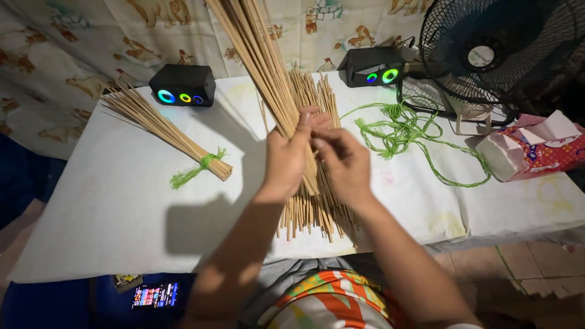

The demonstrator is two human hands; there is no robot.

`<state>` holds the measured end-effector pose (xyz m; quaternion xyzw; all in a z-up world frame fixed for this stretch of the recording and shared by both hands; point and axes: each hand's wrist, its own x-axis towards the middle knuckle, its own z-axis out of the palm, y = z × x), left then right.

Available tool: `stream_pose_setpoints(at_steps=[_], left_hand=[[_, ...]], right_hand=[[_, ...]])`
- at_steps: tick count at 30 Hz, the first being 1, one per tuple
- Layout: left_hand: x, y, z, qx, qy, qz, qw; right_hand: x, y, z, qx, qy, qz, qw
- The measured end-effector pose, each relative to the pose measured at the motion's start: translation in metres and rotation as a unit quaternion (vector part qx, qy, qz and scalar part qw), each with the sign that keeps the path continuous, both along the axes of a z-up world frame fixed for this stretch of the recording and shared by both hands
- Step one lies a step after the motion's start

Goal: Gathering and tying thin wooden sticks into bundles using green plastic string

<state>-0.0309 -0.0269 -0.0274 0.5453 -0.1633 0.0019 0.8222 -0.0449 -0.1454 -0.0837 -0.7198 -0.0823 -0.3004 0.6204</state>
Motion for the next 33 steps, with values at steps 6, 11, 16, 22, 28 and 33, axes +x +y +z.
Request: stream_pose_setpoints(at_steps=[6, 11, 16, 22, 28, 33], left_hand=[[0.01, 0.003, 0.008, -0.068, -0.024, 0.074, 0.995], [0.038, 0.044, 0.024, 0.095, -0.119, 0.234, 0.96], [0.094, 0.063, -0.027, 0.184, -0.223, 0.363, 0.886], [0.109, 0.067, -0.084, 0.246, -0.083, 0.363, 0.895], [0.118, 0.067, -0.103, 0.235, 0.011, 0.275, 0.932], [0.101, 0.066, -0.077, 0.267, -0.032, 0.306, 0.914]], right_hand=[[-0.013, 0.011, 0.015, -0.081, -0.054, 0.023, 0.995], [-0.002, -0.013, 0.001, 0.0, -0.021, -0.028, 0.999], [0.002, -0.054, -0.013, 0.036, -0.006, -0.059, 0.998], [-0.008, -0.107, -0.021, 0.088, -0.009, -0.114, 0.99], [-0.014, -0.154, -0.029, 0.053, 0.048, -0.153, 0.986], [-0.015, -0.165, -0.048, -0.441, 0.224, -0.216, 0.842]])
